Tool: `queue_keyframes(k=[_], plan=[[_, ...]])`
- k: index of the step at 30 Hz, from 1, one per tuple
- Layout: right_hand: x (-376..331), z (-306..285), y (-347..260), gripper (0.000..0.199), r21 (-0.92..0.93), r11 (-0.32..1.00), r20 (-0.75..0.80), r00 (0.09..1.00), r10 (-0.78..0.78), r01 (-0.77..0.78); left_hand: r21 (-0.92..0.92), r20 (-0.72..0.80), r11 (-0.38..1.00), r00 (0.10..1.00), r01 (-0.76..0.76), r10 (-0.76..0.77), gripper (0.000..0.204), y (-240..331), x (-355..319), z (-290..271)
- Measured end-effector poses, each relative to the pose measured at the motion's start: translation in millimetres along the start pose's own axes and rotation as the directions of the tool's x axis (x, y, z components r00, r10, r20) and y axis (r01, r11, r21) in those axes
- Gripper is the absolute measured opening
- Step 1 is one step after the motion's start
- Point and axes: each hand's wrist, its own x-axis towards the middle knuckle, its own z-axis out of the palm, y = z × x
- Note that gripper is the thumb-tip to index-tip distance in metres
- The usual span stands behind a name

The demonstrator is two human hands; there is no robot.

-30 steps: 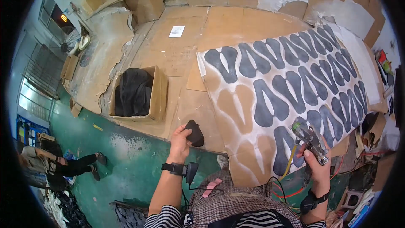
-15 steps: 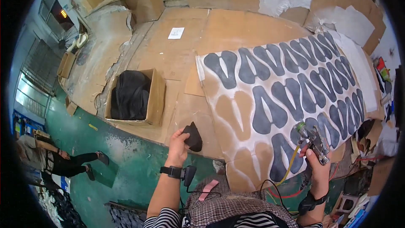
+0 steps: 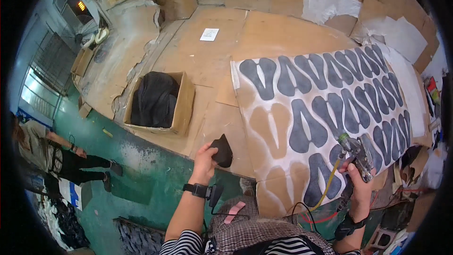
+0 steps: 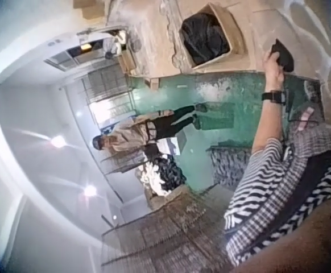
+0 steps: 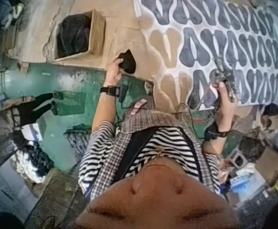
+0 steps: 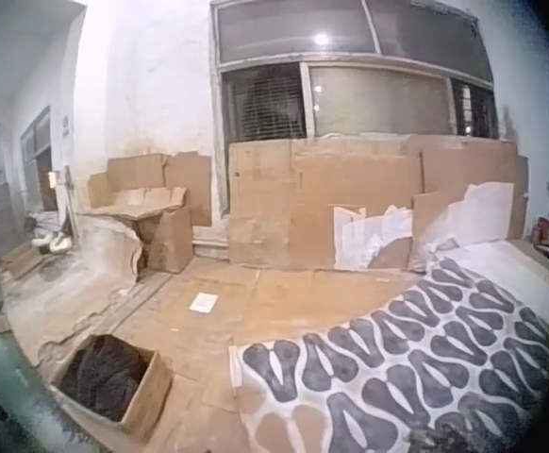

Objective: Apply glue to bicycle seat covers and attach them to the seat frames.

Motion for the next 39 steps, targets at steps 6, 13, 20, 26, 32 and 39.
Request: queue_keyframes(k=[6,13,20,26,32,39], plan=[[-2.6,10.1,-1.6,0.045,0.008,1.000,0.122,0.992,0.023,-0.024,0.016,-0.039,0.999,0.998,-0.038,0.038,0.028,10.0,-12.3,-6.6],[-4.4,6.2,-3.5,0.051,-0.067,0.997,0.222,0.975,-0.017,0.033,-0.144,-0.287,0.873,0.864,-0.466,0.414,0.029,69.2,-28.9,-116.7],[-16.8,-4.7,-0.8,0.049,-0.058,0.998,0.212,0.977,0.033,-0.021,-0.064,-0.407,0.797,0.745,-0.601,0.529,0.030,120.8,-81.6,-150.0],[-31.7,-8.1,20.1,0.053,0.017,0.998,0.286,0.957,0.045,-0.052,-0.125,-0.371,0.879,0.843,-0.461,0.389,0.036,100.4,-64.3,-104.2],[-64.4,-25.7,38.0,0.057,-0.016,0.985,0.284,0.944,0.168,-0.170,-0.205,0.083,0.945,0.957,-0.255,0.277,0.026,59.5,-9.0,19.8],[-77.1,-44.6,57.0,0.053,-0.055,0.984,0.235,0.955,0.180,-0.172,-0.336,0.002,0.927,0.984,-0.167,0.178,0.021,-28.8,33.9,145.2]])
